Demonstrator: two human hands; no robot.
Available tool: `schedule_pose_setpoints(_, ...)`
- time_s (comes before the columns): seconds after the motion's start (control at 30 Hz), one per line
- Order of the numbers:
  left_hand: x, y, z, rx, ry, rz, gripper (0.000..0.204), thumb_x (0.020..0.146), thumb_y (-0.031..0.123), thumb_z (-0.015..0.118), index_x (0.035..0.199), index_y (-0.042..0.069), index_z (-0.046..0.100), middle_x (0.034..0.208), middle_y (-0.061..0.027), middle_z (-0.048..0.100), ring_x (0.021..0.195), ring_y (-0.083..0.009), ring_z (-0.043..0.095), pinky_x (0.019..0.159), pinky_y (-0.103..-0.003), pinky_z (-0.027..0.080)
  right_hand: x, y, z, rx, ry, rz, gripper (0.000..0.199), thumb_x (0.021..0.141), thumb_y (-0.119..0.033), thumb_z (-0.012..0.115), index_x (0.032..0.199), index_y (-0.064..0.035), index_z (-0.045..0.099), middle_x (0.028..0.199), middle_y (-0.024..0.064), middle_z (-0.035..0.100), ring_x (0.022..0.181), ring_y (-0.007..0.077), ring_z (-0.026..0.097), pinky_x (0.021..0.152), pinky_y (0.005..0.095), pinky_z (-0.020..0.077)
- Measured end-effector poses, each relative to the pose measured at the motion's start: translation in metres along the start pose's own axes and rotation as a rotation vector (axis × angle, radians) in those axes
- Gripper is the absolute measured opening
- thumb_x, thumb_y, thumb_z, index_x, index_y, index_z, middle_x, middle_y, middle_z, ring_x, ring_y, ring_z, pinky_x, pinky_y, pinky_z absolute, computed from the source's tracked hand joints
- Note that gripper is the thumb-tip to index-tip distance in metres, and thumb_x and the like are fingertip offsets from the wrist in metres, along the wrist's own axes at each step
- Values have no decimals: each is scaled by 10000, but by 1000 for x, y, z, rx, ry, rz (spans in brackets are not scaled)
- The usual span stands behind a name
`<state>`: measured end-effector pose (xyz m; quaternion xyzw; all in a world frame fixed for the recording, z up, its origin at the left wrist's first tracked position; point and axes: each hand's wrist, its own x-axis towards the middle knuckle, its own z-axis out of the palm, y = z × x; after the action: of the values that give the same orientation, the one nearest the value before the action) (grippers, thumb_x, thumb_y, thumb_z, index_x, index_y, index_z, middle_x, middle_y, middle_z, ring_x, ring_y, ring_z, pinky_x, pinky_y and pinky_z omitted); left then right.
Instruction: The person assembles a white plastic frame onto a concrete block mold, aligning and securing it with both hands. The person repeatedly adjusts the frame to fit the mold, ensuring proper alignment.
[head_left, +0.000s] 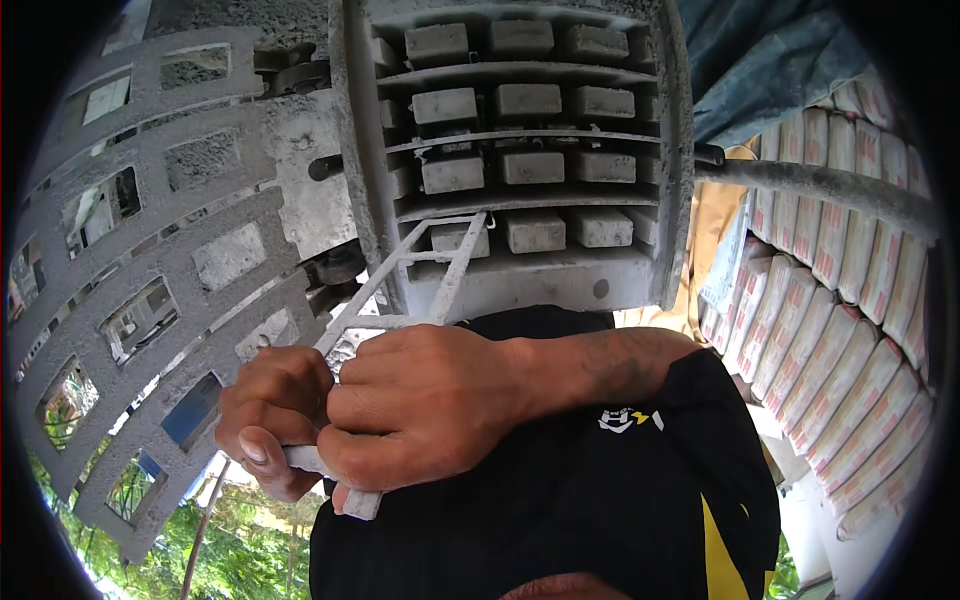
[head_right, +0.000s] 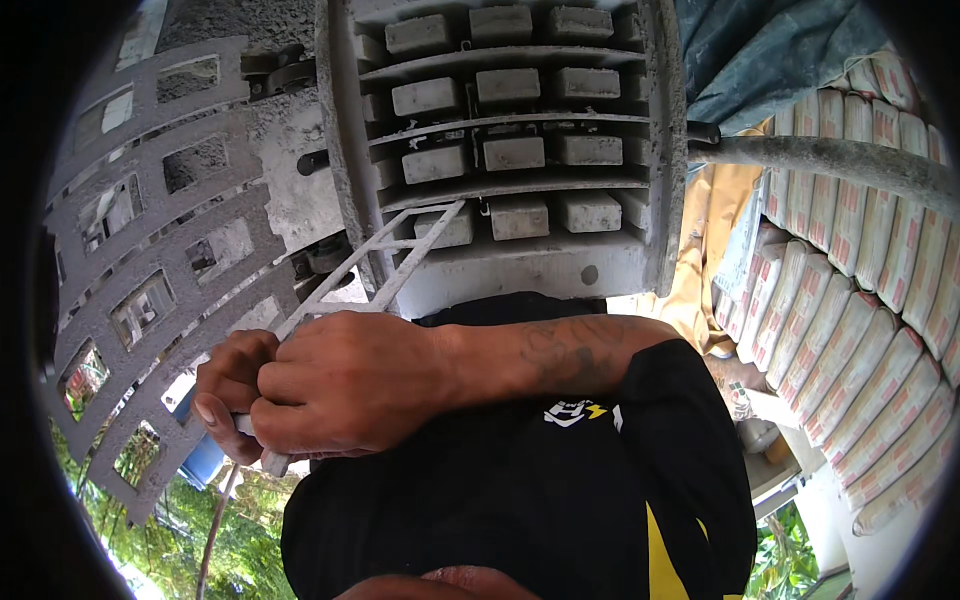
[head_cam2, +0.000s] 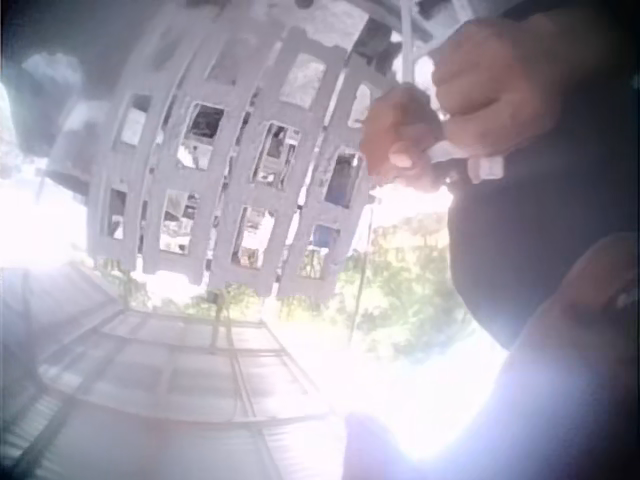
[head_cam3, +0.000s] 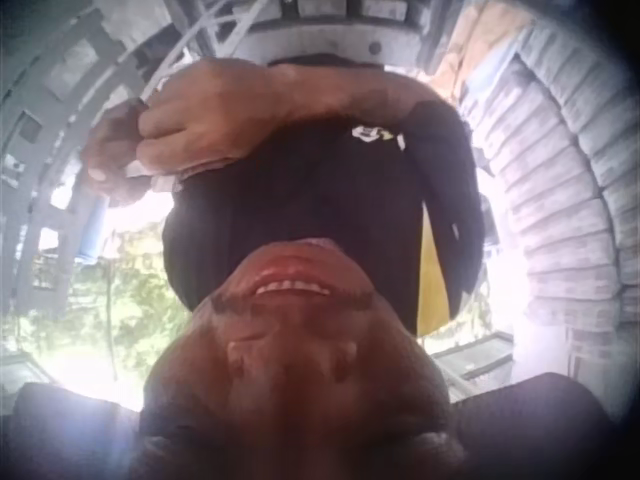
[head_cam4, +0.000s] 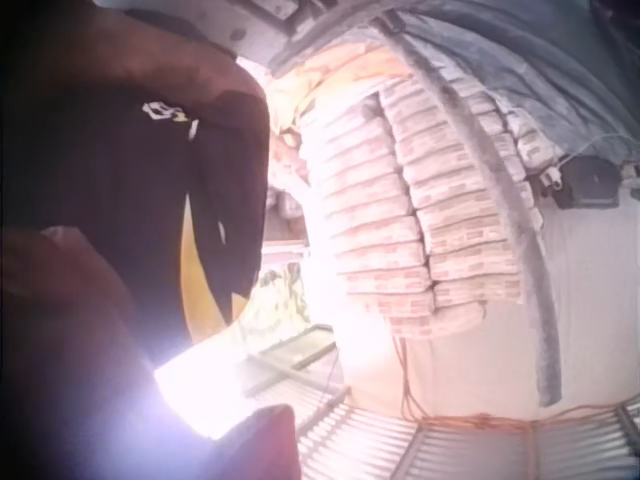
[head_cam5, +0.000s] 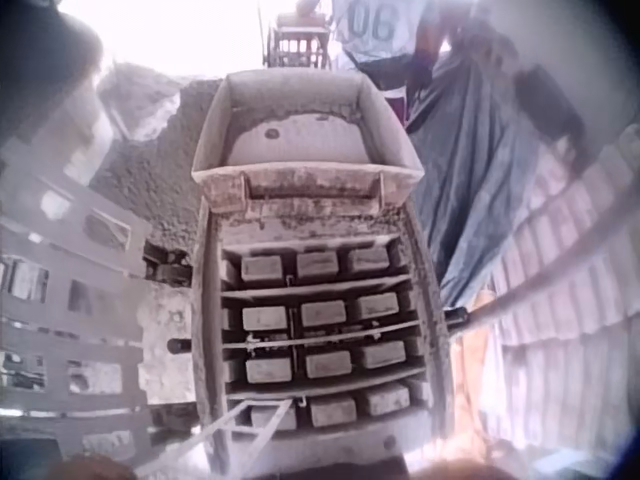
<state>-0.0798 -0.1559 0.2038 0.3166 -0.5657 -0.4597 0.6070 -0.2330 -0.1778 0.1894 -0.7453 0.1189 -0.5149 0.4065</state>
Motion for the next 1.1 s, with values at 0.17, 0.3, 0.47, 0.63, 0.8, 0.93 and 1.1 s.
schedule_pose_setpoints(0.17, 7, 6, -9, -54, -19, 6, 433, 970, 277, 364, 597, 69, 437, 481, 1, 387, 334, -80, 323, 319, -247, 282, 16, -4, 4, -20, 34, 27, 224, 800, -262, 634, 826, -75, 514, 656, -6, 401, 545, 136, 465, 470, 270, 375)
schedule_pose_setpoints(0.3, 12, 8, -17, -157, -91, 60, 412, 969, 269, 375, 624, 65, 466, 485, 0, 387, 353, -90, 331, 352, -251, 285, 27, -12, 4, -75, 7, 19, 218, 800, -258, 627, 810, -75, 509, 656, -9, 396, 541, 128, 461, 469, 263, 371)
schedule_pose_setpoints(0.47, -3, -40, -8, -122, 242, -66, 347, 877, 128, 453, 548, 20, 431, 470, -13, 370, 396, -100, 350, 369, -270, 262, -5, 36, 5, -4, 14, 114, 267, 833, -296, 627, 766, -71, 500, 645, 44, 443, 556, 182, 496, 491, 313, 388)
schedule_pose_setpoints(0.63, -50, -160, -7, 307, 254, -315, 272, 764, 87, 514, 558, -16, 367, 512, -6, 347, 449, -93, 281, 425, -284, 196, -75, 92, -6, -100, 27, 507, 327, 852, -295, 628, 697, -33, 509, 611, 90, 478, 560, 258, 490, 544, 370, 393)
schedule_pose_setpoints(0.8, -54, -163, 4, 41, 362, -319, 241, 710, 58, 504, 555, -15, 334, 514, 3, 315, 477, -83, 271, 443, -286, 197, -81, 90, -9, -139, -31, 618, 376, 872, -260, 603, 582, -36, 516, 541, 106, 479, 496, 261, 454, 501, 358, 378)
schedule_pose_setpoints(0.93, -44, -146, 2, -167, 334, -239, 244, 720, 61, 500, 555, -17, 339, 516, -28, 307, 480, -106, 290, 452, -280, 214, -70, 81, 1, -151, 44, 540, 363, 864, -208, 595, 556, -36, 507, 506, 100, 463, 463, 251, 430, 464, 364, 353)
schedule_pose_setpoints(1.1, -41, -169, -2, 13, 401, -307, 269, 845, 69, 483, 605, -28, 412, 584, -40, 405, 566, -102, 365, 526, -271, 295, -91, 114, 12, -154, 108, 614, 346, 867, -213, 567, 572, -33, 549, 507, 98, 491, 478, 253, 440, 487, 370, 358)
